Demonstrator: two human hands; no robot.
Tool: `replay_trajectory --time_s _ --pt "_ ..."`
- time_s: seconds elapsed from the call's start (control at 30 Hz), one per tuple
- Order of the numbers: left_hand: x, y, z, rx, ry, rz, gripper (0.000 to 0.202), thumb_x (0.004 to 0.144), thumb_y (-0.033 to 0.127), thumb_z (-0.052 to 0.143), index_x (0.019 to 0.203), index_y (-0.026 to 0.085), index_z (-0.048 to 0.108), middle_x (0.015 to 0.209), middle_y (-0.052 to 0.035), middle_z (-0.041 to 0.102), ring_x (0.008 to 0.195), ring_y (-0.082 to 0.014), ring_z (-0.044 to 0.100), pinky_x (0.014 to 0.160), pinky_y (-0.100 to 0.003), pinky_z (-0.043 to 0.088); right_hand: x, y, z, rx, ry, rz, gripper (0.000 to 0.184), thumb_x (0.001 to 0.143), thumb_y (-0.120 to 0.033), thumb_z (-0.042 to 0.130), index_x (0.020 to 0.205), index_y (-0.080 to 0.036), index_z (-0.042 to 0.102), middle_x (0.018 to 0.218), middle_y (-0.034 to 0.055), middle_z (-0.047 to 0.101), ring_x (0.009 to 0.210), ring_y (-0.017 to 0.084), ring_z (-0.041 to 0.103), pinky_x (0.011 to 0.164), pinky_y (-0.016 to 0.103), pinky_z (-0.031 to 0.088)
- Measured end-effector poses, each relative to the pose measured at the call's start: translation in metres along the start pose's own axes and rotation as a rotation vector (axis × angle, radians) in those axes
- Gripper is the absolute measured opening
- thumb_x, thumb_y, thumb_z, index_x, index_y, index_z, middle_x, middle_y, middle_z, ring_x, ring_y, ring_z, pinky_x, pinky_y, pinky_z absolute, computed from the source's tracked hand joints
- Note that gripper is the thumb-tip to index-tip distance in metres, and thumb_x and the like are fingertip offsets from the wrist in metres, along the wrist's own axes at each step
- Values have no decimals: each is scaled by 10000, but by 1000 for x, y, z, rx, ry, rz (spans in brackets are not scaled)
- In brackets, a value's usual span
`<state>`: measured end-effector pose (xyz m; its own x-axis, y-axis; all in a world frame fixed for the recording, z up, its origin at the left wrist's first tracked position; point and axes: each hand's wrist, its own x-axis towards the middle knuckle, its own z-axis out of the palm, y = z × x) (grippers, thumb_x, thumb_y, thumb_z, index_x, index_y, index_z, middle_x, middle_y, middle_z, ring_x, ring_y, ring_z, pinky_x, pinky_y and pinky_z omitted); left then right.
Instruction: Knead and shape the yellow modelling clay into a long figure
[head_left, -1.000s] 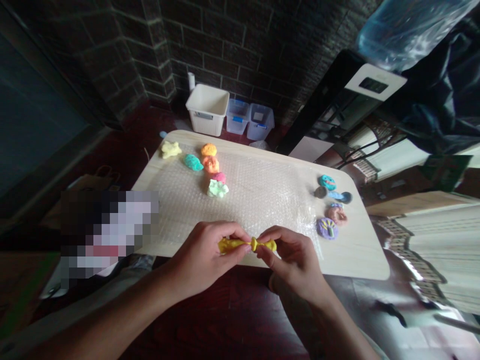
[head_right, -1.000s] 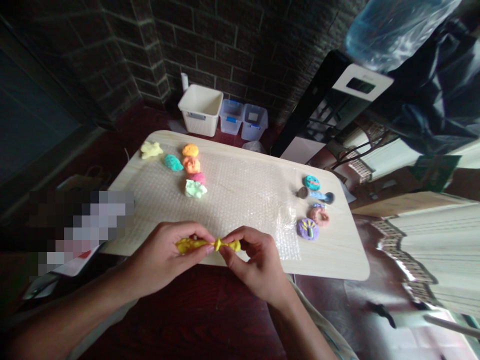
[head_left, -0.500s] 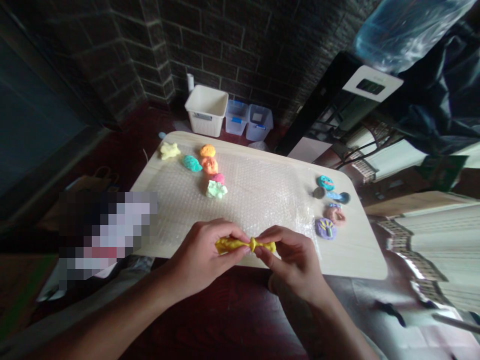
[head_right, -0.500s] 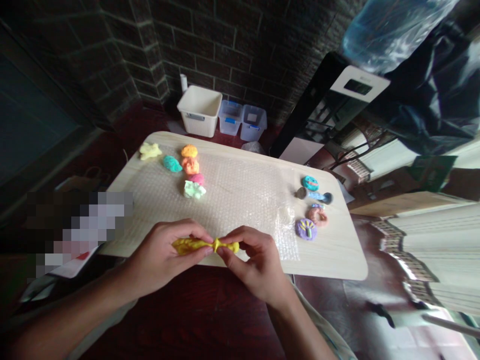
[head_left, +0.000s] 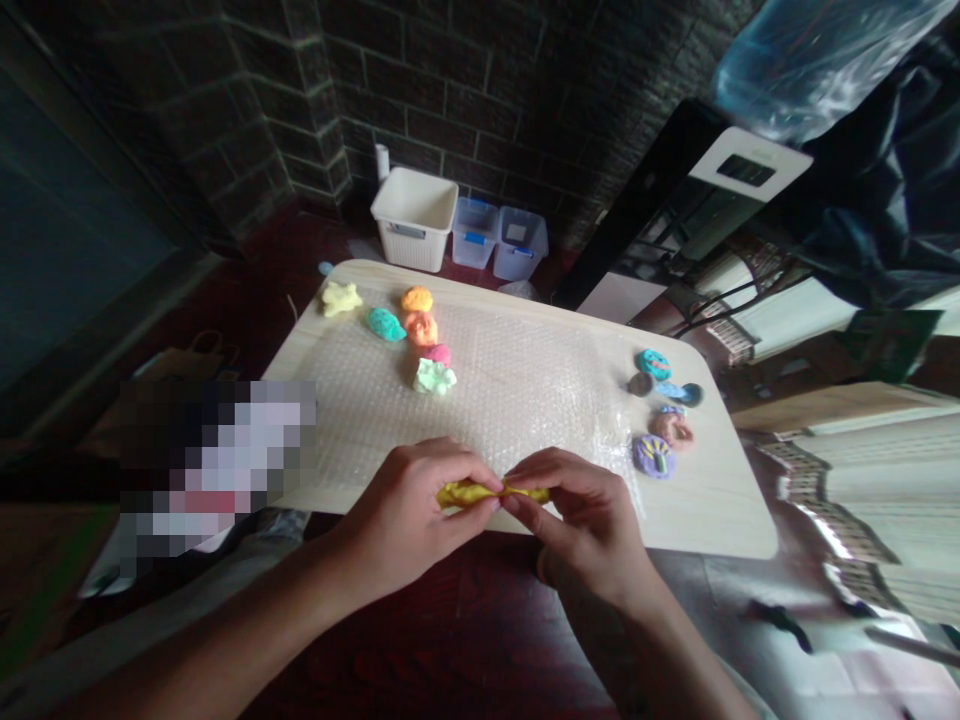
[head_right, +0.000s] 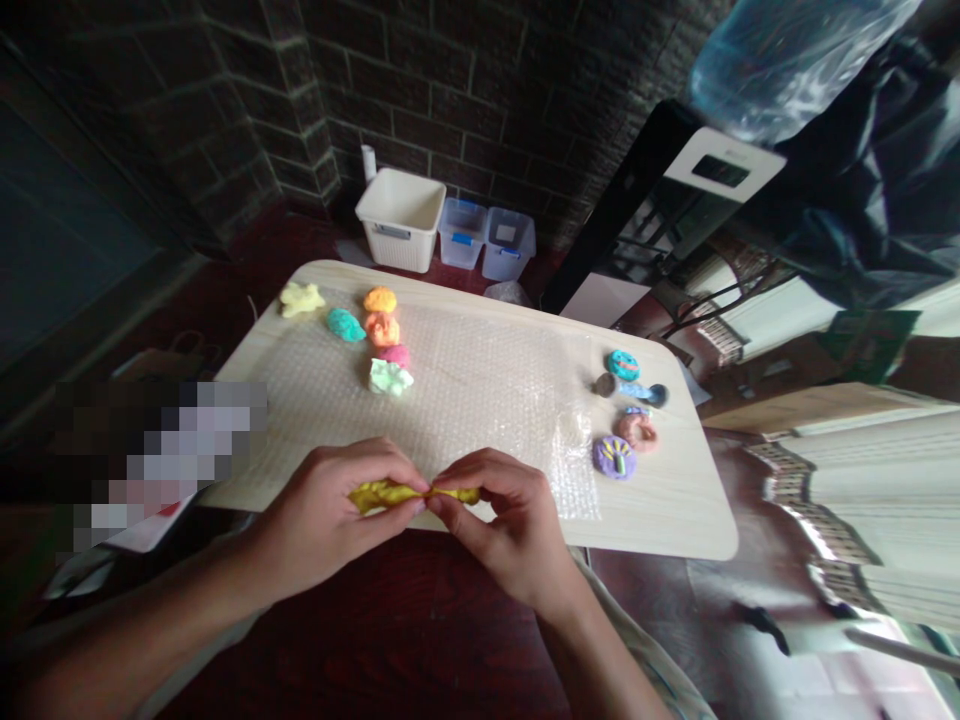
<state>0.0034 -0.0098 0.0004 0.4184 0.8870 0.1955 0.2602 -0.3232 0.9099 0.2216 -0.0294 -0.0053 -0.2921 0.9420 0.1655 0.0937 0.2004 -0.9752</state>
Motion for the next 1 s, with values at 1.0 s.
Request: replay_trajectory --time_s 1.0 --pt "3 -6 4 -843 -99 -574 255 831 344 877 973 158 774 794 -18 736 670 -111 670 600 -202 505 -1 -8 -4 -218 82 -126 289 957 -130 714 1121 -338 829 1253 79 699 1138 260 672 955 462 548"
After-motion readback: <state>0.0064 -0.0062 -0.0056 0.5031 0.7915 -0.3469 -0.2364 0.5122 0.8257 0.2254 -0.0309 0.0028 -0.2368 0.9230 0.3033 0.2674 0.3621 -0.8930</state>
